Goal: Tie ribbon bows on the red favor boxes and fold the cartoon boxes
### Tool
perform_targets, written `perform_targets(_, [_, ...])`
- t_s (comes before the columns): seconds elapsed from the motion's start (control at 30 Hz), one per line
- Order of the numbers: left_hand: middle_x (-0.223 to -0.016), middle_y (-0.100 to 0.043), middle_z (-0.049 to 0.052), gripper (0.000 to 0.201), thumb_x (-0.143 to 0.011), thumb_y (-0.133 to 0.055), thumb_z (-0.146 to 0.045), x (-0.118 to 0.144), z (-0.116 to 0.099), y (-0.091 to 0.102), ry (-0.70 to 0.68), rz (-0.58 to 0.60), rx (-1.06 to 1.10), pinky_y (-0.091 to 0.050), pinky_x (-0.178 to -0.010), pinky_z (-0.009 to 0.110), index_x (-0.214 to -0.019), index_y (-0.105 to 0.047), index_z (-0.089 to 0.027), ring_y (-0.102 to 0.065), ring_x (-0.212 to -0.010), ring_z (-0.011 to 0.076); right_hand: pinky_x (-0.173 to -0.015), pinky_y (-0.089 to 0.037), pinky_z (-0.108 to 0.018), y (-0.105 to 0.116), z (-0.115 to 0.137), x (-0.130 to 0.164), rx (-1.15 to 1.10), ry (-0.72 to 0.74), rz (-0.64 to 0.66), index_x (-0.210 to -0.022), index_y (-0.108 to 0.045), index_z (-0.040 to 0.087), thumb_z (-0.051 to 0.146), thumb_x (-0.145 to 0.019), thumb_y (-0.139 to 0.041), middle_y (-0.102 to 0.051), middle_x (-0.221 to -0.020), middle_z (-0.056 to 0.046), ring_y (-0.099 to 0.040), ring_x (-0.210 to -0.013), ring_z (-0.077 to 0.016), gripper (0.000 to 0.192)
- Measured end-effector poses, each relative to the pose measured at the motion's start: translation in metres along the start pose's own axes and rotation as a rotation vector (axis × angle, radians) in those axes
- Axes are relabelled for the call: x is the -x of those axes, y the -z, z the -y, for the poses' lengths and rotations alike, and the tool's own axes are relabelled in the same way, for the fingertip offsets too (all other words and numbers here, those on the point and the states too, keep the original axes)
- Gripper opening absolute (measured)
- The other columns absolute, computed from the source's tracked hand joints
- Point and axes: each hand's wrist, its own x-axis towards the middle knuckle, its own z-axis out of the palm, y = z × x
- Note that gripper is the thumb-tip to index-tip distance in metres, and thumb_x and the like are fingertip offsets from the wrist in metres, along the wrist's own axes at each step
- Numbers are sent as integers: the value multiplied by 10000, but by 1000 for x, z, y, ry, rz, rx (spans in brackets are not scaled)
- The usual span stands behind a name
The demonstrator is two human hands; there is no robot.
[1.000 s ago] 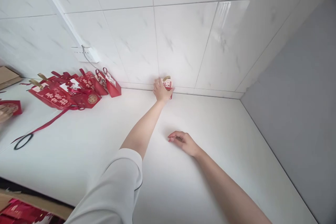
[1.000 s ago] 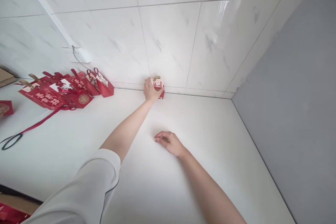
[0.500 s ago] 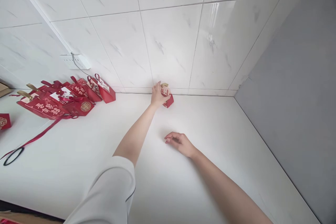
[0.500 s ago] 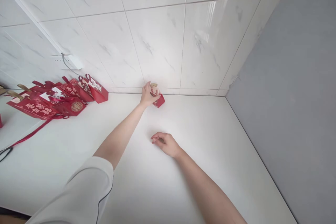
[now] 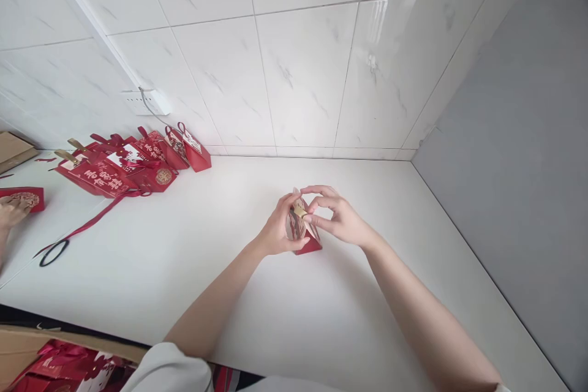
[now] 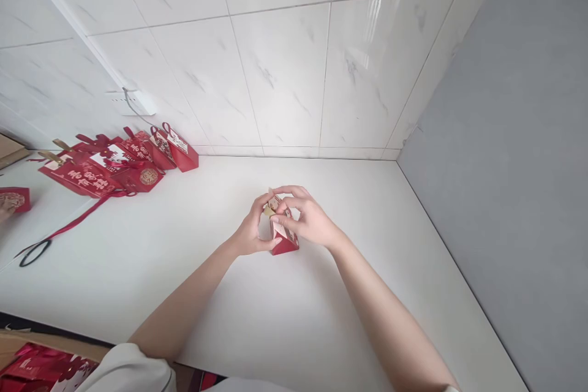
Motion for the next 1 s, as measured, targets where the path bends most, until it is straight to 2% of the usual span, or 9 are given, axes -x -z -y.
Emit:
perform_targets(0.1, [-1448,-377,138,954,-618,-746,-229,1,-6,0,-35,126,87,-405,-1059,485,-1457,-296,-283,-451,-1285,327,-1030,-389,-444,11,7,-8,-250,-155,106,-780,-689,235,447,-853,-641,-541,-1368,-52,-507,-1256,-264,229])
perform_targets(0.23, [-1312,-551,134,752,-726,-684,-280,1,-14,-7,51,251,354,-472,-969,460,-1418,-393,-247,-563,-1166,306,-1000,-405,-403,6,-3,-18,-518,-312,30,-707,-688,201,459,-803,-693,-607,-1315,-81,-470,-1308,-284,276])
perform_targets(0.37, [-1210,-657,118,478,-832,-557,-341,5,-7,-10,277,267,564,-487,-924,457,-1290,-572,-207,-616,-1110,314,-866,-465,-343,-2,-14,-22,-651,-396,-72,-728,-700,188,470,-767,-723,-670,-1213,-90,-567,-1189,-274,286])
perform_targets(0.43, [-1186,-681,106,450,-834,-518,-365,5,-1,-6,317,200,602,-470,-948,462,-1238,-629,-199,-617,-1121,321,-801,-472,-315,-3,-15,-21,-648,-422,-125,-744,-696,185,479,-754,-732,-698,-1146,-82,-620,-1072,-246,296])
perform_targets(0.53, [-1233,-666,93,458,-866,-457,-435,-2,-2,5,232,27,577,-427,-1021,440,-1198,-667,-199,-583,-1189,305,-735,-474,-296,-1,-14,-20,-604,-448,-181,-753,-700,187,512,-740,-731,-726,-1052,-71,-644,-922,-211,327])
perform_targets(0.6, [-1208,-679,87,424,-872,-494,-461,-11,-13,12,219,-29,454,-429,-1028,410,-1139,-697,-201,-597,-1170,285,-729,-483,-302,-1,-10,-19,-568,-449,-195,-793,-717,196,527,-740,-725,-735,-1003,-63,-650,-871,-202,335])
perform_targets(0.77, [-983,-742,29,229,-765,-694,-392,-40,-41,18,305,44,74,-476,-951,338,-906,-757,-223,-665,-1009,238,-814,-510,-349,0,-1,-17,-522,-385,-207,-850,-735,221,515,-772,-699,-736,-1002,-47,-665,-916,-217,306])
perform_targets(0.9, [-929,-742,43,277,-762,-698,-417,-50,-35,15,362,63,199,-522,-841,319,-913,-746,-190,-686,-927,230,-893,-497,-375,5,-6,-12,-465,-347,-151,-1052,-721,278,464,-809,-670,-692,-1146,-31,-642,-1012,-216,310])
perform_targets(1.0, [-913,-737,51,309,-758,-704,-429,-50,-28,15,396,86,273,-529,-773,299,-935,-737,-178,-689,-889,224,-954,-474,-372,10,-16,-9,-427,-332,-91,-1117,-705,334,430,-850,-619,-572,-1339,-4,-597,-1101,-205,296])
